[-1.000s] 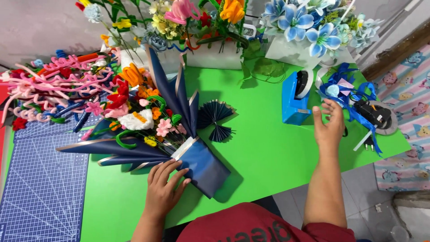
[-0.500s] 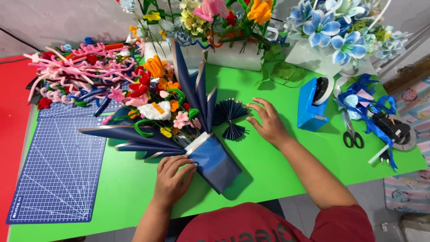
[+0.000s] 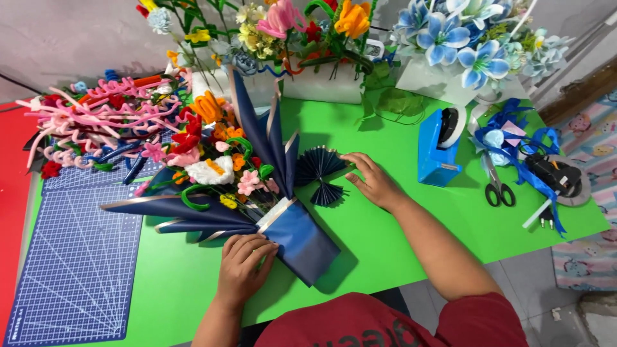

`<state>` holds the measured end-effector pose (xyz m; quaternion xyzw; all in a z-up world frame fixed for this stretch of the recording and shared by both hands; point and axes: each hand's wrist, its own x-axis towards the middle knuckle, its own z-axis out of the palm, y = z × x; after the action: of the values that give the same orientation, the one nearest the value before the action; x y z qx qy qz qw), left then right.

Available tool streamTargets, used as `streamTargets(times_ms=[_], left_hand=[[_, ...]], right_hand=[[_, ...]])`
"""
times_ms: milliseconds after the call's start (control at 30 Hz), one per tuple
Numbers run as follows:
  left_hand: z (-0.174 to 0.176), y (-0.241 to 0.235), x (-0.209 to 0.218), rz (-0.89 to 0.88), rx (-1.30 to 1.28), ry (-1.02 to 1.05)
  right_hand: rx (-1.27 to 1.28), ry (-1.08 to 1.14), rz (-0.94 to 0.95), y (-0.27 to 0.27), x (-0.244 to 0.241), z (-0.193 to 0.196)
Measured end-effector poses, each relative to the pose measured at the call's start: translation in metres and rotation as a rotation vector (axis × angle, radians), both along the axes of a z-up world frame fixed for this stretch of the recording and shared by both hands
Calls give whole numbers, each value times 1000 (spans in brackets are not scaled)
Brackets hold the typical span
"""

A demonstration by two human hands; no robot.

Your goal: Folding decorative blue paper into a fan shape and attaching it to the base of a flower bouquet using tape.

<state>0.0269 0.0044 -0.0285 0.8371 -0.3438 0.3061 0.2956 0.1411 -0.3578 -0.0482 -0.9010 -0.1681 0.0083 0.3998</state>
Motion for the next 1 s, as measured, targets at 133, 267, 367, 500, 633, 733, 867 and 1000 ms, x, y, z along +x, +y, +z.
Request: streamTargets(times_ms=[133, 267, 367, 500, 633, 733, 867, 1000], left_hand=[[-2, 0, 2, 1, -2, -6], [-7, 1, 3, 14, 10, -10], [-11, 2, 3, 23, 18, -3], [-9, 1, 3, 24, 17, 8], [-10, 2, 3, 25, 18, 16], [-9, 1, 3, 27, 23, 12], [-8, 2, 2, 27, 30, 18], [-8, 2, 1, 29, 34, 19]], right_hand=[[15, 43, -26, -8, 1, -7], [-19, 41, 35, -9, 0, 0], [-31, 76, 49, -10, -2, 8], [-43, 103, 60, -12, 0, 4], [-35, 73, 74, -12, -1, 7], [-53, 88, 71, -12, -1, 7], [-46, 105, 74, -11, -2, 10], [-41, 107, 76, -12, -2, 8]])
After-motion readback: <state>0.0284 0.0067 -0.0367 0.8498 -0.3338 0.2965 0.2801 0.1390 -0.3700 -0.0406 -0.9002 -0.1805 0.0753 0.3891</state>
